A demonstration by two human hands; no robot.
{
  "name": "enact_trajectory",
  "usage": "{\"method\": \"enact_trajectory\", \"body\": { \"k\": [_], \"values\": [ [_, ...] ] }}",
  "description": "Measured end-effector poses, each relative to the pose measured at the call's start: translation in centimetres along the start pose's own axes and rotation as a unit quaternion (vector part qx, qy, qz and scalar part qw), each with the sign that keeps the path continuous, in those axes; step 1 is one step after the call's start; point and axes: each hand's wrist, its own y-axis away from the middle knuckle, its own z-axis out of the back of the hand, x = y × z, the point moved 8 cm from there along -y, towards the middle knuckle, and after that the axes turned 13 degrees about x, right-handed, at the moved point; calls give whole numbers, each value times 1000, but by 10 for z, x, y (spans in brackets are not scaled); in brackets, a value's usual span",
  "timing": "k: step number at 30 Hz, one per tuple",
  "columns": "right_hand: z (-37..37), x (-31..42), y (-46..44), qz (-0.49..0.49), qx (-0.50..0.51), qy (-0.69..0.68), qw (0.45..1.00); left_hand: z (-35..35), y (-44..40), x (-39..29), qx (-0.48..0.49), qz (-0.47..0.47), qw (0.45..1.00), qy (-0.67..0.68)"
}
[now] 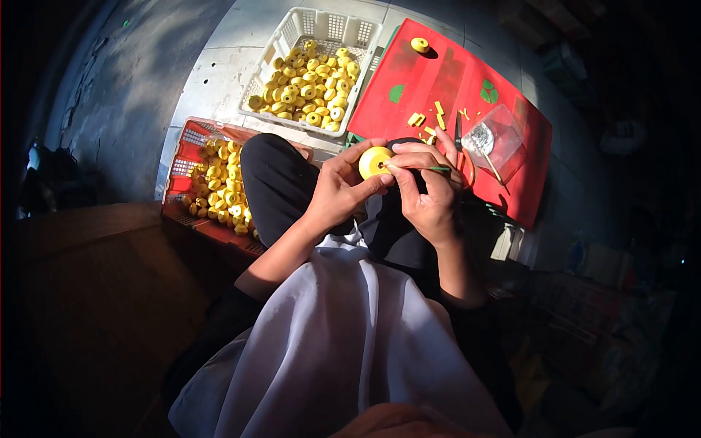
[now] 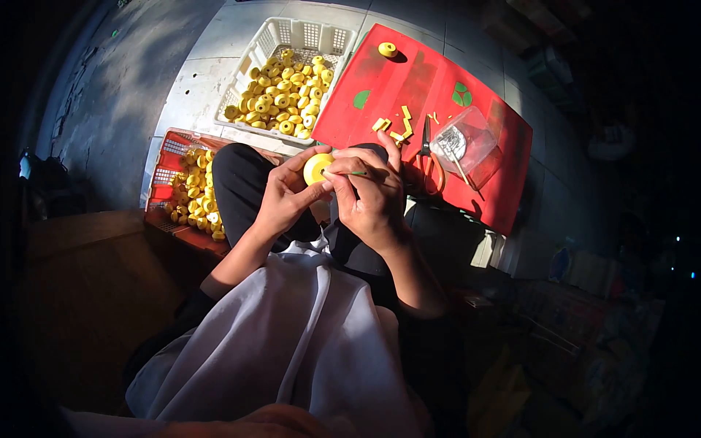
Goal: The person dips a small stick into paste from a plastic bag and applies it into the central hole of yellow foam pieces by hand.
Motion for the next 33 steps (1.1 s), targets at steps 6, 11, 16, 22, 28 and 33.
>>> {"method": "enact_trajectory", "body": {
  "k": [6,11,16,22,28,33],
  "values": [
    [-2,2,1,9,-3,5,1000,0,-1,-1,5,-14,1000,4],
    [-3,4,-1,20,-18,21,999,-2,-1,-2,3,-22,1000,-5],
    [-2,1,-1,9,-15,14,1000,0,-1,1,4,-11,1000,4],
    [-1,5,-2,12,-12,22,1000,0,-1,-1,3,-15,1000,4],
    [-3,6,-4,12,-17,11,1000,3,-2,-1,6,-19,1000,1],
    [0,2,-8,0,1,7,1000,6,-2,2,2,2,1000,17]
  ]
}}
